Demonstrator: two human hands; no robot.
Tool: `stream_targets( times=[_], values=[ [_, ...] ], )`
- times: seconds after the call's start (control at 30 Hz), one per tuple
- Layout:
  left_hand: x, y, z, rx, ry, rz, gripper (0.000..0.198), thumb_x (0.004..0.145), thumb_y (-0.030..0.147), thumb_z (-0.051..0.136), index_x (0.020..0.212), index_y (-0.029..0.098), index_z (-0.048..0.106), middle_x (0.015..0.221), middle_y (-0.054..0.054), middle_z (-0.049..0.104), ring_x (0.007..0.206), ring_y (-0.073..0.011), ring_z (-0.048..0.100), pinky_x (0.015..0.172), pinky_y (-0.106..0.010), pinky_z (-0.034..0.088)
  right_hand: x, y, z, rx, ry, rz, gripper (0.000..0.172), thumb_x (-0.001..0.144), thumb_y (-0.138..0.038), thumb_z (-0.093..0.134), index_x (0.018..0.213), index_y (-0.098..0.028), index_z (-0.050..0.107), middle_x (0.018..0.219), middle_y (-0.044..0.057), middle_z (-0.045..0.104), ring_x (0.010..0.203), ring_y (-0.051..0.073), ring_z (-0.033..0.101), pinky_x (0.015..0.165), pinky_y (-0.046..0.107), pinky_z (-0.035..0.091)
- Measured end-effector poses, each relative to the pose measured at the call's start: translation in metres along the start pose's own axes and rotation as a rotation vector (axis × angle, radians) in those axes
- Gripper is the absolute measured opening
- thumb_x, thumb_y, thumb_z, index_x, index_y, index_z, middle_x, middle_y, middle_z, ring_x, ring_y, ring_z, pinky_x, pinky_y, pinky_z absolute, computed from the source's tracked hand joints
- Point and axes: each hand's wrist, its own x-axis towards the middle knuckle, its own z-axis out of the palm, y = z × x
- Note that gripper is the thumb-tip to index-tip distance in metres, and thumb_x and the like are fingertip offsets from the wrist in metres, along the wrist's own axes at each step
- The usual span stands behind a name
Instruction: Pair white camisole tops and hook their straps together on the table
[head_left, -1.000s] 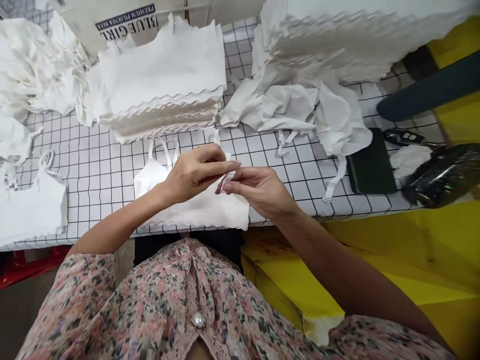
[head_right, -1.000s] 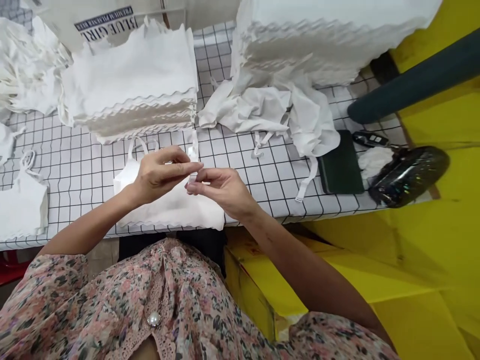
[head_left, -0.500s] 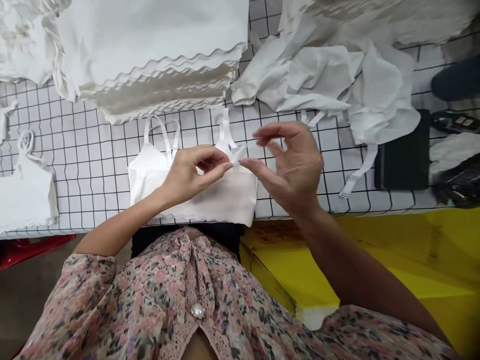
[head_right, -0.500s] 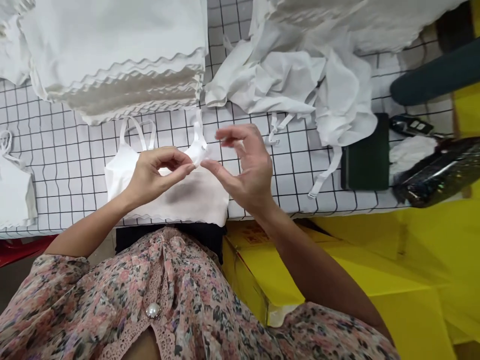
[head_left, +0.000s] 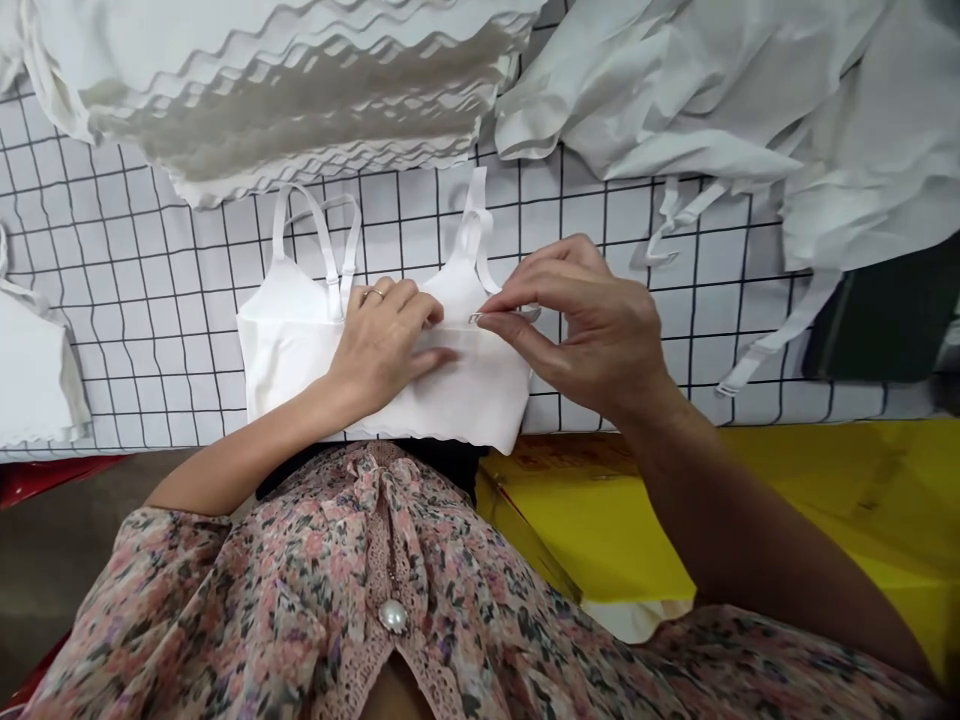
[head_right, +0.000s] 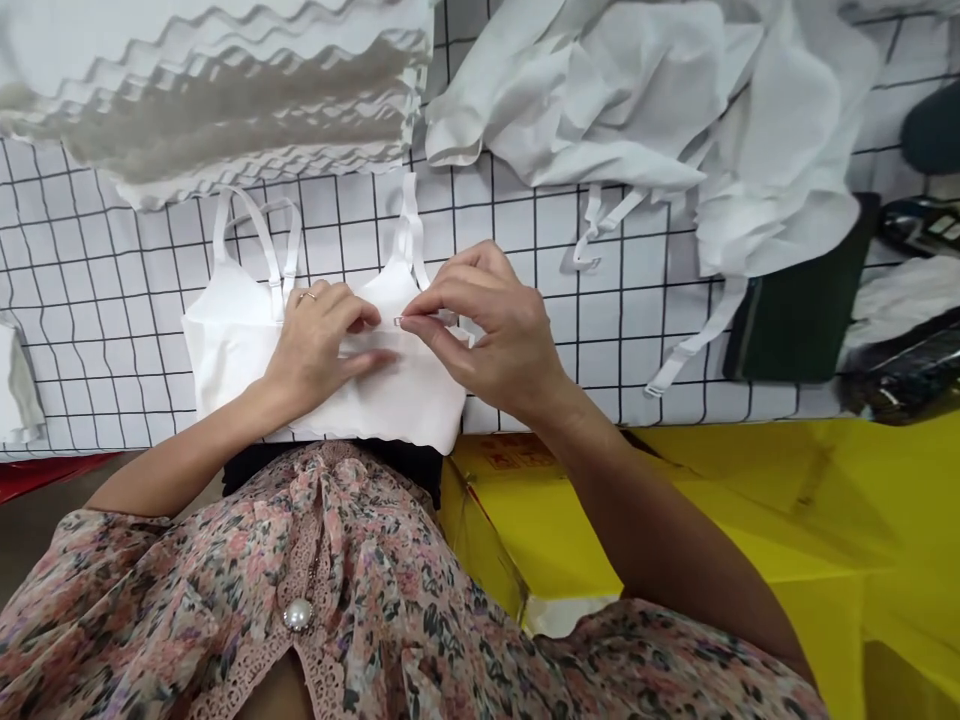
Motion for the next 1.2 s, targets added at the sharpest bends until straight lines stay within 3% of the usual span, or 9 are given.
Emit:
stream_targets(
  times=[0.13,0.3,0.57,0.73,0.9,1.1,1.2],
  values=[
    [-0.002,0.002,0.008,-0.011,-0.025,-0.044,0.018,0.094,0.034,0.08,0.097,0.022,0.068,0.097,-0.004,0.069,0.104,-0.0259,0.059,0.096,-0.043,0.039,-0.007,0.006,0.005,-0.003,-0.061,0.001,0.01,0.099,-0.037,0.072,0.092,-0.03,0.075,0.082,0.002,0.072,0.092,0.026,0.066,0.089,0.049,0.057],
    [-0.002,0.004,0.011,-0.092,-0.018,-0.049,0.009,0.098,0.03,0.075,0.101,0.023,0.07,0.09,-0.002,0.071,0.103,-0.0254,0.058,0.1,-0.045,0.037,-0.012,0.009,0.011,-0.085,-0.03,-0.094,0.011,0.101,-0.035,0.07,0.092,-0.028,0.071,0.081,0.001,0.071,0.092,0.026,0.066,0.085,0.047,0.053],
    [-0.001,0.002,0.019,-0.122,0.004,-0.015,0.01,0.099,0.031,0.071,0.092,0.026,0.075,0.079,-0.001,0.065,0.104,-0.0268,0.059,0.106,-0.05,0.035,-0.016,0.012,0.011,-0.092,-0.155,-0.001,0.012,0.103,-0.039,0.066,0.095,-0.031,0.071,0.087,0.004,0.071,0.107,0.032,0.065,0.097,0.057,0.05],
    [0.0,0.002,0.019,-0.129,0.006,-0.012,0.009,0.097,0.03,0.072,0.089,0.026,0.074,0.077,-0.001,0.064,0.103,-0.0269,0.058,0.106,-0.05,0.037,-0.013,0.012,0.017,-0.049,-0.084,-0.137,0.004,0.102,-0.032,0.07,0.098,-0.031,0.068,0.087,0.0,0.073,0.101,0.029,0.066,0.094,0.053,0.049],
    [0.0,0.003,0.02,-0.135,0.001,-0.011,0.009,0.097,0.029,0.072,0.088,0.026,0.073,0.077,-0.001,0.064,0.103,-0.0271,0.058,0.107,-0.051,0.037,-0.01,0.013,0.017,-0.052,-0.05,-0.194,0.008,0.101,-0.035,0.072,0.096,-0.031,0.068,0.083,-0.002,0.073,0.092,0.026,0.065,0.088,0.05,0.048],
    [0.001,0.003,0.021,-0.145,0.009,-0.019,0.009,0.095,0.028,0.075,0.086,0.026,0.073,0.077,-0.001,0.065,0.104,-0.028,0.059,0.108,-0.052,0.037,-0.01,0.009,0.009,-0.084,-0.208,-0.029,0.012,0.104,-0.042,0.067,0.094,-0.036,0.07,0.087,0.0,0.075,0.102,0.03,0.069,0.097,0.055,0.048],
    [0.001,0.003,0.021,-0.142,0.006,-0.015,0.01,0.096,0.029,0.075,0.087,0.026,0.073,0.077,-0.001,0.065,0.104,-0.028,0.059,0.108,-0.052,0.036,-0.01,0.011,0.012,-0.065,-0.133,-0.106,0.012,0.103,-0.041,0.069,0.094,-0.032,0.07,0.085,-0.001,0.074,0.097,0.027,0.068,0.095,0.052,0.049]
  ],
)
